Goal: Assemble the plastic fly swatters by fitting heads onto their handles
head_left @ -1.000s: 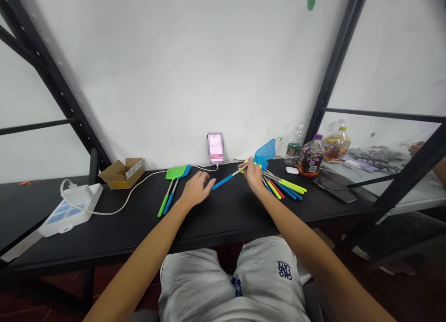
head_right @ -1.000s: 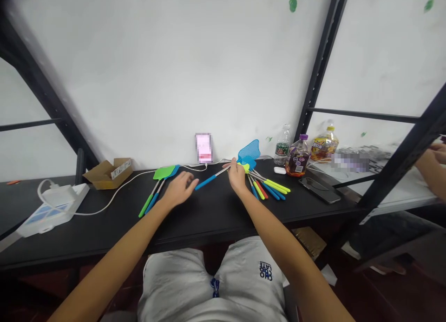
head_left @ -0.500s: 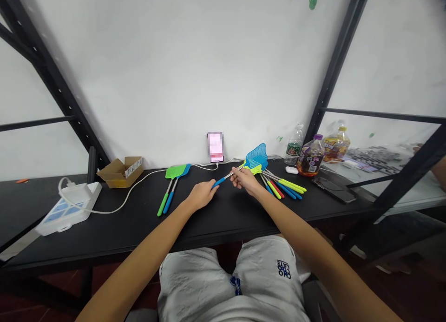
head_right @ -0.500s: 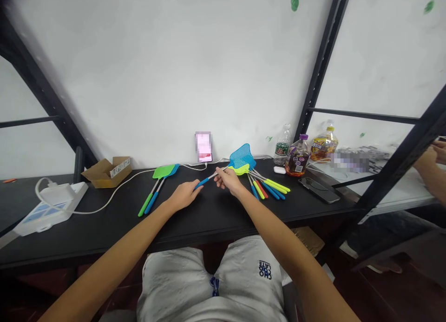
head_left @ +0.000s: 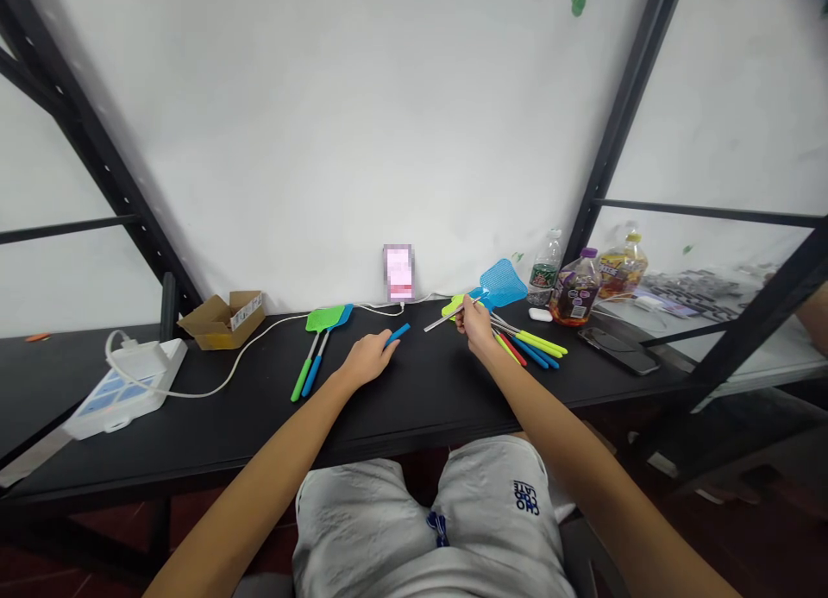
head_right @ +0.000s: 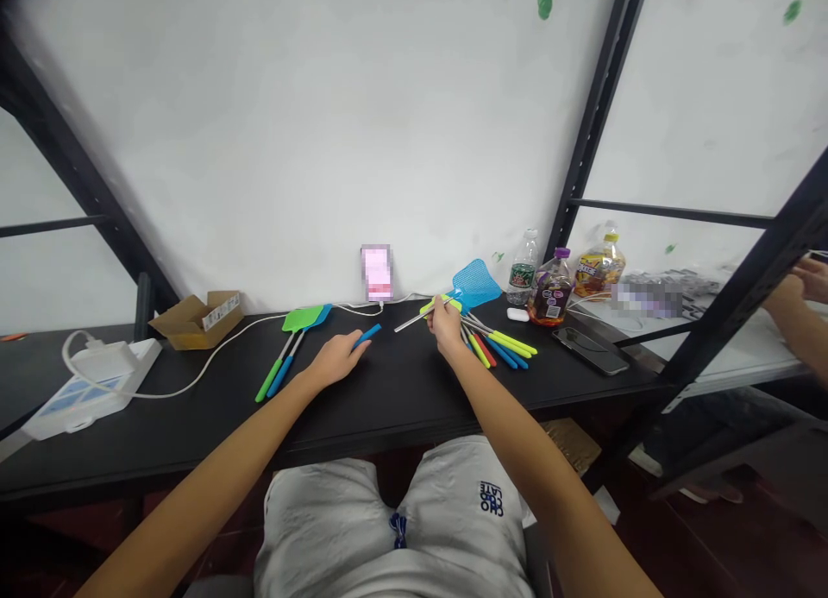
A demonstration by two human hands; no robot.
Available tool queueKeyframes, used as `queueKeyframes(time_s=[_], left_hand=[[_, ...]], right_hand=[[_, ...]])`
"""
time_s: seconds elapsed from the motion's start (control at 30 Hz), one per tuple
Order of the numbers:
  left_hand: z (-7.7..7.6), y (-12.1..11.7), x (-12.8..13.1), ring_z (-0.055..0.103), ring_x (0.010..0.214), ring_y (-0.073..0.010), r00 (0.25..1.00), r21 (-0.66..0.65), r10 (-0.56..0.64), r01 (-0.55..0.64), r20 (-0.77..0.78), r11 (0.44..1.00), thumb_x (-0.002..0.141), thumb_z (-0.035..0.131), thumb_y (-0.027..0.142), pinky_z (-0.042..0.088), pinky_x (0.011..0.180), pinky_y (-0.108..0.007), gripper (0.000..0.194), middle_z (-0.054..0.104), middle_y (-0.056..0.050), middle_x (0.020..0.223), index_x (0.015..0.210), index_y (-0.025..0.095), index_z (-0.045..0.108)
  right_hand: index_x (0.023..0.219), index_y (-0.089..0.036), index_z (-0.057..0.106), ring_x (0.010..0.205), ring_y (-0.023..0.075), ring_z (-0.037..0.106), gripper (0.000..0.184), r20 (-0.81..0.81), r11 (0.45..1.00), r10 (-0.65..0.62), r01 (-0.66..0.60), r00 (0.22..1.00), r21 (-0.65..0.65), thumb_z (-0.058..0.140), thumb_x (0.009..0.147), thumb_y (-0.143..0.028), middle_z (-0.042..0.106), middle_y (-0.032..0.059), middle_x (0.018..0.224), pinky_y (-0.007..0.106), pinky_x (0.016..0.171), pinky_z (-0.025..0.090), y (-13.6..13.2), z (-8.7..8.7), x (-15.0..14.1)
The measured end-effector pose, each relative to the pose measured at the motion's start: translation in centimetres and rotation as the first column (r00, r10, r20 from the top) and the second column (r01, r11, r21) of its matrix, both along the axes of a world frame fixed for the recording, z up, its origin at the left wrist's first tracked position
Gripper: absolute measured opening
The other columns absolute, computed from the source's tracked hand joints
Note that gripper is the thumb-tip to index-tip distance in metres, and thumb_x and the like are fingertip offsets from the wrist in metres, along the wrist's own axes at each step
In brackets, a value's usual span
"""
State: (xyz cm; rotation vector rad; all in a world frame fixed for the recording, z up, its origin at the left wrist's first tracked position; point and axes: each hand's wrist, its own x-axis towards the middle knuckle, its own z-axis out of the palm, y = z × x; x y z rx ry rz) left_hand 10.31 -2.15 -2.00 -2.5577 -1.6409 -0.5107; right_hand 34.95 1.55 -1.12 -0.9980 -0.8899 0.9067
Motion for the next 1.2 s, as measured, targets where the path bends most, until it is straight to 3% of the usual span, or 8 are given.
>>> queueKeyframes(time_s=[0.07, 0.17, 0.3, 0.43, 0.53, 0.67, 0.8, 1.2], left_hand=[[-0.1, 0.1, -0.1, 0.065, 0.078, -0.0241, 0.999, 0.004, 0.014, -0.014, 0.031, 1.0, 0.099, 0.033, 0.045, 0.037, 0.063, -0.028, 0.031, 0.066, -0.007, 0.081, 0.091, 0.022, 0.054], [-0.2, 0.1, -0.1, 0.065, 0.075, -0.0247, 0.997, 0.009, 0.015, -0.015, 0.071, 1.0, 0.099, 0.033, 0.043, 0.036, 0.061, -0.029, 0.029, 0.065, -0.006, 0.079, 0.096, 0.022, 0.053], [-0.2, 0.1, -0.1, 0.064, 0.074, -0.0242, 0.992, 0.009, 0.03, -0.032, 0.121, 0.999, 0.099, 0.035, 0.041, 0.035, 0.061, -0.028, 0.025, 0.065, -0.006, 0.078, 0.097, 0.022, 0.051], [0.0, 0.3, -0.2, 0.064, 0.076, -0.023, 0.975, 0.054, 0.077, -0.09, 0.208, 0.995, 0.099, 0.035, 0.037, 0.036, 0.063, -0.029, 0.022, 0.064, -0.005, 0.078, 0.096, 0.022, 0.051], [0.1, 0.7, -0.5, 0.064, 0.077, -0.0234, 0.94, 0.089, 0.156, -0.191, 0.304, 0.978, 0.098, 0.034, 0.035, 0.037, 0.065, -0.03, 0.021, 0.064, -0.006, 0.079, 0.097, 0.021, 0.05], [0.0, 1.3, -1.1, 0.063, 0.081, -0.0246, 0.871, 0.11, 0.221, -0.296, 0.438, 0.949, 0.098, 0.032, 0.033, 0.041, 0.07, -0.032, 0.022, 0.064, -0.008, 0.081, 0.098, 0.02, 0.051], [-0.1, 1.8, -1.5, 0.062, 0.091, -0.0245, 0.839, 0.135, 0.234, -0.338, 0.492, 0.931, 0.097, 0.034, 0.029, 0.044, 0.078, -0.034, 0.019, 0.063, -0.009, 0.089, 0.093, 0.02, 0.05], [-0.6, 2.2, -1.4, 0.06, 0.081, -0.0219, 0.932, 0.06, 0.099, -0.128, 0.35, 0.99, 0.098, 0.035, 0.031, 0.043, 0.072, -0.032, 0.021, 0.061, -0.006, 0.082, 0.081, 0.022, 0.044]], right_hand=[[0.067, -0.02, 0.044, 0.041, 0.0086, 0.045, 0.042, 0.054, 1.0, -0.03, 0.03, 0.998, 0.01, 0.049, 0.092, -0.054, 0.05, -0.0015, 0.052, 0.02, 0.036, 0.032, 0.0, 0.0, 0.0], [0.068, -0.02, 0.045, 0.042, 0.0103, 0.048, 0.044, 0.138, 0.994, 0.112, -0.111, 0.984, -0.016, 0.046, 0.092, -0.057, 0.052, 0.0003, 0.054, 0.022, 0.037, 0.034, -0.5, 0.1, -0.4], [0.08, -0.02, 0.049, 0.034, 0.0059, 0.03, 0.032, 0.156, 0.942, 0.334, -0.324, 0.93, -0.086, 0.047, 0.092, -0.05, 0.038, -0.0081, 0.049, 0.019, 0.034, 0.02, -1.3, 0.4, -0.8], [0.085, -0.021, 0.051, 0.035, 0.0049, 0.02, 0.019, 0.248, 0.909, 0.416, -0.391, 0.875, -0.144, 0.048, 0.088, -0.039, 0.034, -0.0094, 0.051, 0.019, 0.036, 0.013, -1.4, 0.4, -0.6], [0.076, -0.02, 0.052, 0.038, 0.0063, 0.025, 0.016, 0.477, 0.917, 0.395, -0.372, 0.785, -0.146, 0.047, 0.085, -0.032, 0.038, -0.0069, 0.052, 0.021, 0.039, 0.018, -1.2, 0.1, -0.4], [0.062, -0.019, 0.046, 0.05, 0.0098, 0.037, 0.025, 0.805, 0.92, 0.259, -0.39, 0.534, -0.037, 0.046, 0.084, -0.03, 0.041, -0.0038, 0.055, 0.024, 0.05, 0.026, -1.3, -0.7, -0.6], [0.06, -0.019, 0.043, 0.055, 0.0108, 0.038, 0.031, 0.907, 0.88, 0.216, -0.475, 0.361, -0.021, 0.046, 0.087, -0.034, 0.04, -0.0041, 0.056, 0.024, 0.054, 0.025, -1.6, -1.4, -1.0], [0.054, -0.019, 0.044, 0.05, 0.0099, 0.031, 0.042, 0.911, 0.871, 0.229, -0.491, 0.344, -0.033, 0.05, 0.087, -0.044, 0.035, -0.0048, 0.05, 0.025, 0.05, 0.02, -1.7, -1.6, -0.9]])
